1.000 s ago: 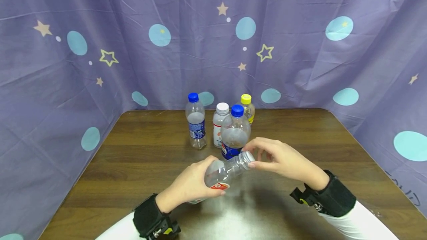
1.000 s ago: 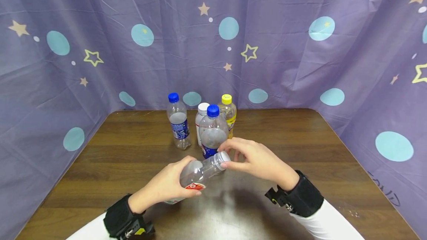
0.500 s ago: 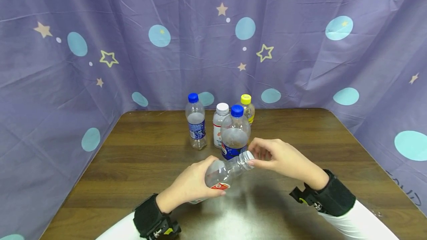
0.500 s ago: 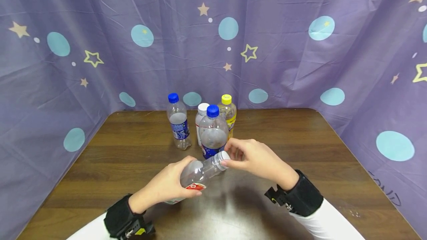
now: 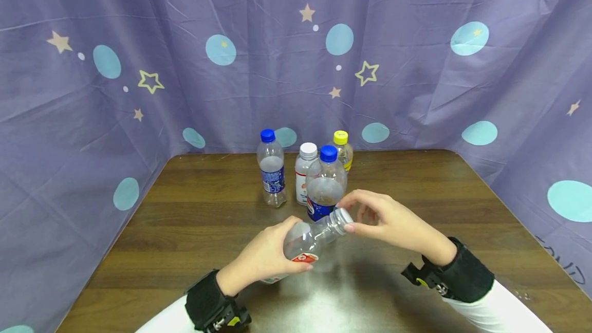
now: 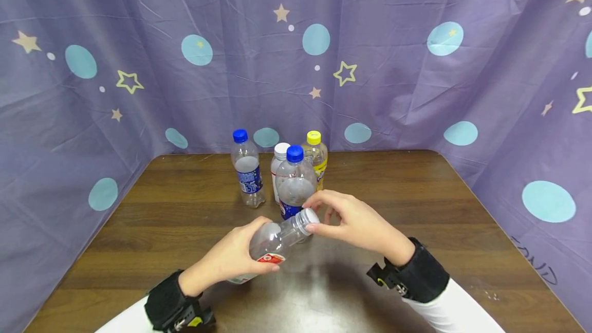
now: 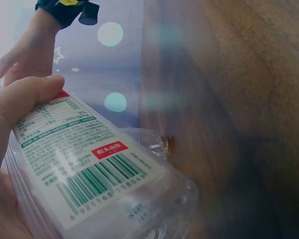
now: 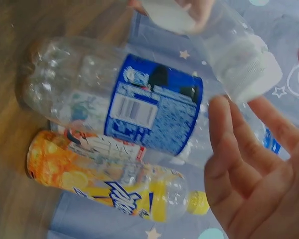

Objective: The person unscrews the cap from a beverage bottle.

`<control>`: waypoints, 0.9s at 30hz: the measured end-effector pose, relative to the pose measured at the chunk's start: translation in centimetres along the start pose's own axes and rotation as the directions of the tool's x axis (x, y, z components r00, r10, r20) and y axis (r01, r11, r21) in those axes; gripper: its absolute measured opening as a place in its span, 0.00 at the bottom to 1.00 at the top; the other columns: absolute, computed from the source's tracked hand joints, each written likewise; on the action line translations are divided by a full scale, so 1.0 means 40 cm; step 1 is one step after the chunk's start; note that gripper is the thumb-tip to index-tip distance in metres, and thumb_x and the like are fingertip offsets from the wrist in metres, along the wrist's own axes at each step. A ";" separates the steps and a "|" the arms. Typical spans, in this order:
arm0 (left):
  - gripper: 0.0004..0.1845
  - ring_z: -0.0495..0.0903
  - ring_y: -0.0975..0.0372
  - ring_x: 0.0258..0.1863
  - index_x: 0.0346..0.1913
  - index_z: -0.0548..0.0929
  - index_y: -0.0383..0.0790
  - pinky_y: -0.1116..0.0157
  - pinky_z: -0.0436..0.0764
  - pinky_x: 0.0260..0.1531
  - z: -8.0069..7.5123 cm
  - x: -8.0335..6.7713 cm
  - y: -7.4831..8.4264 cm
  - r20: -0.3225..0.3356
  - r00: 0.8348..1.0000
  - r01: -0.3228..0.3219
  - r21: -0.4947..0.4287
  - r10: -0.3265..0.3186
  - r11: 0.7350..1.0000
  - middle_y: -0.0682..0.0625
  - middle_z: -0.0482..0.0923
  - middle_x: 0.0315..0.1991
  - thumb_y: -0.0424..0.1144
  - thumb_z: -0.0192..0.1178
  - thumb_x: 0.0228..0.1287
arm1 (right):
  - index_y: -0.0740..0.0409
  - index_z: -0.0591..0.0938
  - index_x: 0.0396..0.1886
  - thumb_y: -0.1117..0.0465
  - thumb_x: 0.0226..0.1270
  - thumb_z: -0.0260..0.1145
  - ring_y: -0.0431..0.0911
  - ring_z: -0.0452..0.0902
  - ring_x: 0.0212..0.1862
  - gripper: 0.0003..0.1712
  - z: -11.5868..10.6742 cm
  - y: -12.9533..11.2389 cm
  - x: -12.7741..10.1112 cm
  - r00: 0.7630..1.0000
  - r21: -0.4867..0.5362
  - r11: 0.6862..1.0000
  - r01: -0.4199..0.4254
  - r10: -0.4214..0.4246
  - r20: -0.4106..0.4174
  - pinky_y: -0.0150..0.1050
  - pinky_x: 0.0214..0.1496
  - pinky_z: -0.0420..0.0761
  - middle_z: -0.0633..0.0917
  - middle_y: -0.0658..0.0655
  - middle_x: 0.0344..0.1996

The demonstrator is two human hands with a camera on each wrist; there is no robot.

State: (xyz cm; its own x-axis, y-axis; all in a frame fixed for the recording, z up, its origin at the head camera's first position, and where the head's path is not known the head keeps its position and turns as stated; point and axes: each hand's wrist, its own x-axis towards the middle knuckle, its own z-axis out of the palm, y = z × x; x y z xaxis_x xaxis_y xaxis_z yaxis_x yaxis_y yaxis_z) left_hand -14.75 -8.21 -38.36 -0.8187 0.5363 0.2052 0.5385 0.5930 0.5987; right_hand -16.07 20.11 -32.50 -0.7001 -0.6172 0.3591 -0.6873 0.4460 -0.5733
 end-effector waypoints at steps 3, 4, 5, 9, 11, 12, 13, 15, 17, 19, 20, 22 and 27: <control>0.35 0.79 0.69 0.35 0.53 0.73 0.54 0.69 0.78 0.35 -0.001 -0.001 0.001 0.002 1.000 0.006 0.001 -0.006 1.000 0.60 0.81 0.39 0.55 0.77 0.40 | 0.43 0.78 0.49 0.55 0.64 0.68 0.34 0.74 0.27 0.15 0.011 -0.002 0.002 0.999 -0.019 0.999 -0.033 0.033 -0.025 0.31 0.25 0.75 0.81 0.41 0.35; 0.35 0.79 0.69 0.35 0.53 0.73 0.54 0.69 0.78 0.35 -0.001 -0.001 0.002 0.003 1.000 0.009 0.003 -0.009 1.000 0.60 0.81 0.39 0.55 0.77 0.40 | 0.43 0.78 0.49 0.54 0.64 0.68 0.34 0.74 0.27 0.14 0.013 -0.002 0.003 0.998 -0.032 0.998 -0.050 0.049 -0.032 0.31 0.26 0.75 0.81 0.40 0.35; 0.35 0.79 0.69 0.35 0.53 0.73 0.54 0.69 0.78 0.35 -0.002 -0.002 0.002 0.006 1.000 0.011 0.004 -0.012 1.000 0.60 0.81 0.39 0.55 0.77 0.40 | 0.43 0.78 0.49 0.52 0.64 0.68 0.34 0.74 0.27 0.15 0.015 -0.003 0.003 0.997 -0.051 0.996 -0.067 0.065 -0.037 0.31 0.26 0.75 0.81 0.40 0.36; 0.35 0.79 0.69 0.35 0.53 0.73 0.55 0.69 0.78 0.34 -0.002 -0.004 0.001 0.010 1.000 0.018 0.010 -0.018 1.000 0.59 0.81 0.40 0.54 0.77 0.40 | 0.45 0.78 0.50 0.47 0.62 0.68 0.32 0.74 0.28 0.19 0.014 -0.004 0.005 0.991 -0.109 0.985 -0.134 0.130 -0.041 0.30 0.28 0.75 0.80 0.39 0.35; 0.35 0.79 0.69 0.35 0.53 0.73 0.55 0.69 0.78 0.34 -0.002 -0.004 0.000 0.008 1.000 0.014 0.013 -0.014 1.000 0.59 0.81 0.40 0.54 0.77 0.40 | 0.45 0.77 0.49 0.46 0.62 0.68 0.32 0.75 0.29 0.19 0.012 -0.005 0.006 0.988 -0.122 0.981 -0.150 0.147 -0.036 0.31 0.29 0.76 0.80 0.39 0.33; 0.35 0.79 0.69 0.35 0.53 0.73 0.55 0.69 0.78 0.34 -0.002 -0.004 -0.001 0.004 1.000 0.010 0.014 -0.010 1.000 0.59 0.81 0.40 0.54 0.77 0.40 | 0.45 0.77 0.49 0.46 0.62 0.68 0.32 0.75 0.29 0.19 0.010 -0.006 0.007 0.988 -0.123 0.980 -0.154 0.151 -0.033 0.31 0.28 0.76 0.80 0.39 0.32; 0.35 0.79 0.69 0.35 0.53 0.73 0.55 0.69 0.78 0.35 -0.001 -0.004 -0.001 0.001 1.000 0.007 0.016 -0.007 1.000 0.59 0.81 0.40 0.54 0.77 0.40 | 0.44 0.78 0.49 0.46 0.62 0.68 0.32 0.75 0.29 0.18 0.009 -0.006 0.008 0.988 -0.122 0.980 -0.155 0.153 -0.029 0.31 0.29 0.76 0.80 0.39 0.31; 0.35 0.78 0.69 0.35 0.53 0.73 0.54 0.69 0.78 0.35 -0.001 -0.003 -0.001 -0.004 1.000 0.001 0.019 -0.001 1.000 0.59 0.81 0.40 0.54 0.77 0.39 | 0.43 0.78 0.48 0.45 0.62 0.68 0.33 0.75 0.29 0.18 0.008 -0.007 0.008 0.987 -0.119 0.980 -0.161 0.159 -0.025 0.31 0.29 0.76 0.80 0.39 0.29; 0.35 0.79 0.69 0.35 0.53 0.73 0.54 0.69 0.78 0.35 -0.002 -0.003 0.000 -0.005 1.000 0.001 0.019 -0.001 1.000 0.59 0.81 0.40 0.54 0.77 0.39 | 0.43 0.78 0.48 0.45 0.62 0.68 0.32 0.75 0.28 0.17 0.008 -0.005 0.007 0.987 -0.118 0.980 -0.162 0.161 -0.024 0.31 0.29 0.76 0.79 0.39 0.28; 0.35 0.79 0.69 0.35 0.53 0.73 0.54 0.69 0.78 0.35 -0.002 -0.003 0.001 -0.003 1.000 0.003 0.018 -0.003 1.000 0.59 0.81 0.40 0.54 0.77 0.39 | 0.42 0.78 0.47 0.45 0.62 0.68 0.32 0.74 0.27 0.16 0.009 -0.004 0.006 0.987 -0.118 0.980 -0.163 0.161 -0.024 0.30 0.29 0.76 0.79 0.39 0.27; 0.35 0.79 0.69 0.35 0.53 0.73 0.54 0.69 0.78 0.35 -0.002 -0.003 0.001 -0.002 1.000 0.004 0.017 -0.004 1.000 0.59 0.81 0.40 0.54 0.77 0.40 | 0.42 0.78 0.47 0.45 0.62 0.68 0.32 0.74 0.27 0.16 0.009 -0.003 0.006 0.987 -0.117 0.980 -0.161 0.159 -0.024 0.30 0.29 0.76 0.79 0.39 0.27; 0.35 0.79 0.69 0.36 0.53 0.73 0.55 0.69 0.78 0.36 -0.001 -0.003 0.000 0.000 1.000 0.006 0.014 -0.006 1.000 0.59 0.81 0.40 0.54 0.77 0.40 | 0.40 0.78 0.45 0.46 0.63 0.67 0.32 0.74 0.26 0.14 0.010 -0.002 0.006 0.988 -0.113 0.981 -0.156 0.154 -0.022 0.30 0.28 0.76 0.79 0.38 0.26; 0.35 0.79 0.69 0.36 0.53 0.73 0.55 0.69 0.78 0.35 -0.001 -0.004 -0.003 0.003 1.000 0.014 0.013 -0.014 1.000 0.59 0.81 0.40 0.55 0.77 0.40 | 0.38 0.78 0.45 0.49 0.63 0.68 0.34 0.75 0.28 0.12 0.010 0.000 0.005 0.994 -0.052 0.993 -0.107 0.107 -0.001 0.31 0.29 0.76 0.80 0.39 0.27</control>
State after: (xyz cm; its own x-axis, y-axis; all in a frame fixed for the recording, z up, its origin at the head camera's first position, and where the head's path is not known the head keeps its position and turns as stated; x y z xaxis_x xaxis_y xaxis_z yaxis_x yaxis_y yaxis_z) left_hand -14.68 -8.37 -38.44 -0.8253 0.5301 0.1945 0.5298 0.6079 0.5914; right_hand -16.14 19.76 -32.73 -0.7697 -0.5654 0.2964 -0.6177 0.5424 -0.5694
